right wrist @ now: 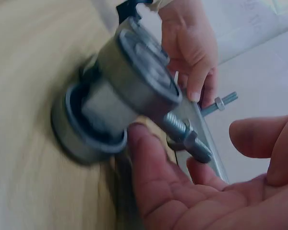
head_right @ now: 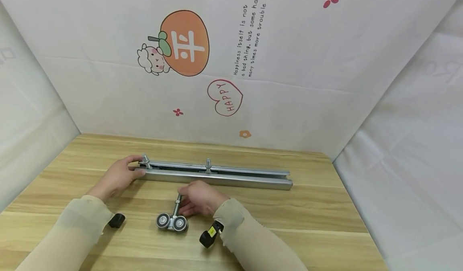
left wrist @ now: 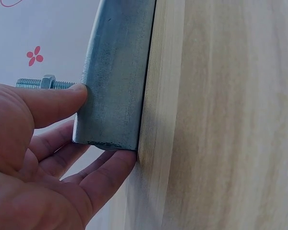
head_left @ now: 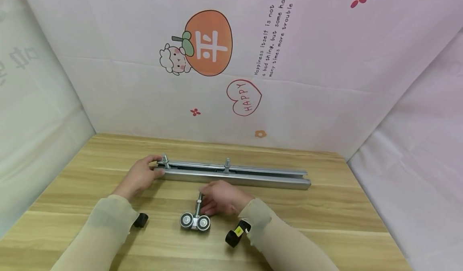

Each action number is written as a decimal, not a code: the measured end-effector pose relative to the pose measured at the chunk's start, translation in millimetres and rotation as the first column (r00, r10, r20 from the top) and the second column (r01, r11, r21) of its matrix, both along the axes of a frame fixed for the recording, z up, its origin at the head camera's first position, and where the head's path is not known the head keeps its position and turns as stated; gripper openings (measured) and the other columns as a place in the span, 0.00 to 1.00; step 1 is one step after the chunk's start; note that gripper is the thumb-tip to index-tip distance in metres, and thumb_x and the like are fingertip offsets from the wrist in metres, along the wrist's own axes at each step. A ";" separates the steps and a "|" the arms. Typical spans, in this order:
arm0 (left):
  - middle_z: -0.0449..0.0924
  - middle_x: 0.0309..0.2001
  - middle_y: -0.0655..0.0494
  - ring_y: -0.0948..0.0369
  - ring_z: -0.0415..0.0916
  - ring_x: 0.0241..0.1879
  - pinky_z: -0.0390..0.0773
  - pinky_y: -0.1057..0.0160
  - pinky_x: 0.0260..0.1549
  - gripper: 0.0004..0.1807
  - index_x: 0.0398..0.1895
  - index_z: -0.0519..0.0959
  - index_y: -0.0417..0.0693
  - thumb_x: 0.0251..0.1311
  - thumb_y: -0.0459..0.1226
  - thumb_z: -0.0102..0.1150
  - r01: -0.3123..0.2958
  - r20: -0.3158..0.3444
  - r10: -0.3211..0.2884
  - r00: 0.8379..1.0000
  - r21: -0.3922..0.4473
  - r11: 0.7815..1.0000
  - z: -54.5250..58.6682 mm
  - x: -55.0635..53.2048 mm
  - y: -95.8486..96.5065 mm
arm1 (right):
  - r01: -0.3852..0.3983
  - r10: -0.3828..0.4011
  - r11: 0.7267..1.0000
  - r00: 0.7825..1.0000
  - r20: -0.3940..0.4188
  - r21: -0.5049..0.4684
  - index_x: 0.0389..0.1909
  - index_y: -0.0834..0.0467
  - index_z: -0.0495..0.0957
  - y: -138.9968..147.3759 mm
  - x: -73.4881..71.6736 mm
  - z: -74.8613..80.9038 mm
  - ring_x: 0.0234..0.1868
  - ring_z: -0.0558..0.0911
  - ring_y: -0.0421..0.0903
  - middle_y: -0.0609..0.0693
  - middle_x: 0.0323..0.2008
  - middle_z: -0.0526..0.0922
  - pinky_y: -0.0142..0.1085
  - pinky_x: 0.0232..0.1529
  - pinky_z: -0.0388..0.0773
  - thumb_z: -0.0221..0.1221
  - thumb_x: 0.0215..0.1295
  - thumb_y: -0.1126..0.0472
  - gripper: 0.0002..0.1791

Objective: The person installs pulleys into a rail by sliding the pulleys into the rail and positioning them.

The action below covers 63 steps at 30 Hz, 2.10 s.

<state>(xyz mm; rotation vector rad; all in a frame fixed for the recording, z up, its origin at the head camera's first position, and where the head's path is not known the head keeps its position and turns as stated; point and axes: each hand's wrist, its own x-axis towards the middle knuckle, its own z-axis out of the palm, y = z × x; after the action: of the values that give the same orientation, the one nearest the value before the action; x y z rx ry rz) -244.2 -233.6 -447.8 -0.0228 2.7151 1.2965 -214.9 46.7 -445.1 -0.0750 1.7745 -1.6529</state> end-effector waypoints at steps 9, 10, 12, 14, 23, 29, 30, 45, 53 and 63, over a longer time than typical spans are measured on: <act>0.69 0.62 0.30 0.45 0.74 0.53 0.74 0.55 0.39 0.33 0.74 0.62 0.41 0.69 0.39 0.60 0.006 -0.002 -0.006 1.000 0.001 1.000 0.2 0.7 -0.2 | 0.004 -0.004 0.997 1.000 -0.002 -0.082 0.47 0.68 0.73 -3.4 6.1 1.9 0.31 0.84 0.51 0.64 0.36 0.85 0.36 0.31 0.81 0.57 0.72 0.64 0.10; 0.69 0.63 0.29 0.44 0.73 0.54 0.75 0.54 0.40 0.33 0.74 0.62 0.41 0.69 0.39 0.60 0.007 -0.003 -0.007 1.000 -0.002 1.000 0.2 0.7 -0.1 | -0.001 0.000 0.997 1.000 -0.011 -0.080 0.47 0.69 0.73 -3.6 6.5 2.2 0.30 0.84 0.51 0.64 0.36 0.85 0.36 0.30 0.81 0.56 0.73 0.64 0.11; 0.69 0.63 0.29 0.43 0.73 0.55 0.75 0.54 0.40 0.33 0.74 0.62 0.41 0.69 0.39 0.60 0.008 -0.001 -0.008 1.000 -0.001 1.000 0.1 0.8 -0.1 | -0.009 0.008 0.997 1.000 -0.024 -0.077 0.48 0.71 0.73 -3.7 7.4 3.1 0.30 0.84 0.51 0.64 0.35 0.85 0.36 0.30 0.80 0.56 0.73 0.64 0.12; 0.68 0.63 0.29 0.42 0.72 0.56 0.75 0.52 0.41 0.33 0.74 0.62 0.41 0.69 0.39 0.60 0.009 0.002 -0.009 1.000 0.003 1.000 -0.2 1.0 -0.1 | -0.015 0.013 0.997 0.999 -0.034 -0.075 0.49 0.72 0.73 -3.6 8.1 4.5 0.30 0.84 0.50 0.63 0.35 0.85 0.35 0.30 0.80 0.56 0.73 0.64 0.13; 0.70 0.62 0.31 0.46 0.73 0.52 0.74 0.56 0.37 0.32 0.73 0.62 0.41 0.69 0.37 0.60 -0.002 0.008 0.002 1.000 0.066 0.998 -0.7 1.6 0.1 | -0.012 0.016 1.000 0.988 -0.153 0.025 0.45 0.70 0.76 -0.4 12.3 17.2 0.27 0.81 0.49 0.60 0.34 0.86 0.34 0.27 0.78 0.58 0.73 0.63 0.11; 0.70 0.63 0.31 0.46 0.73 0.52 0.74 0.57 0.38 0.32 0.74 0.62 0.41 0.70 0.37 0.59 0.004 0.015 -0.005 1.000 0.071 0.997 -2.0 1.8 -0.4 | -0.035 0.059 0.994 0.970 -0.237 0.104 0.42 0.65 0.78 3.0 12.9 22.2 0.34 0.85 0.54 0.55 0.34 0.86 0.40 0.34 0.80 0.58 0.73 0.61 0.09; 0.70 0.63 0.31 0.47 0.73 0.52 0.74 0.57 0.38 0.32 0.74 0.62 0.42 0.70 0.37 0.59 0.001 0.017 -0.003 1.000 0.073 0.997 -2.1 1.6 -0.5 | -0.041 0.065 0.994 0.967 -0.246 0.103 0.42 0.64 0.78 3.7 13.1 23.0 0.35 0.85 0.53 0.55 0.34 0.86 0.41 0.36 0.81 0.58 0.73 0.61 0.08; 0.69 0.63 0.31 0.46 0.72 0.54 0.74 0.56 0.40 0.32 0.73 0.63 0.41 0.69 0.37 0.60 0.009 0.008 -0.009 1.000 0.055 0.998 1.9 2.0 0.8 | -0.159 0.387 0.895 0.744 -0.546 0.417 0.38 0.53 0.79 14.7 37.9 40.0 0.31 0.76 0.39 0.41 0.31 0.80 0.35 0.33 0.74 0.59 0.69 0.64 0.02; 0.70 0.61 0.30 0.47 0.73 0.50 0.74 0.57 0.37 0.32 0.73 0.63 0.40 0.69 0.37 0.60 0.010 0.009 -0.011 1.000 0.045 0.999 2.2 2.1 0.1 | -0.045 0.470 0.823 0.615 -0.634 0.566 0.35 0.49 0.77 13.6 49.0 37.7 0.27 0.74 0.35 0.36 0.26 0.76 0.31 0.31 0.73 0.63 0.69 0.61 0.04; 0.71 0.61 0.31 0.47 0.73 0.50 0.75 0.58 0.37 0.32 0.73 0.63 0.41 0.69 0.37 0.60 0.005 0.007 -0.005 1.000 0.050 0.999 1.3 0.6 -0.8 | 0.010 0.490 0.774 0.623 -0.610 0.633 0.33 0.49 0.76 20.2 50.3 41.1 0.27 0.73 0.36 0.37 0.26 0.75 0.32 0.29 0.73 0.63 0.69 0.62 0.06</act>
<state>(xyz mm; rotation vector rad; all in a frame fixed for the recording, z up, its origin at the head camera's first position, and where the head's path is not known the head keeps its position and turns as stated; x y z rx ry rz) -243.7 -234.3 -446.5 -0.0150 2.6739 1.3604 -164.6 66.8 -404.0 -0.8115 2.6809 -0.7941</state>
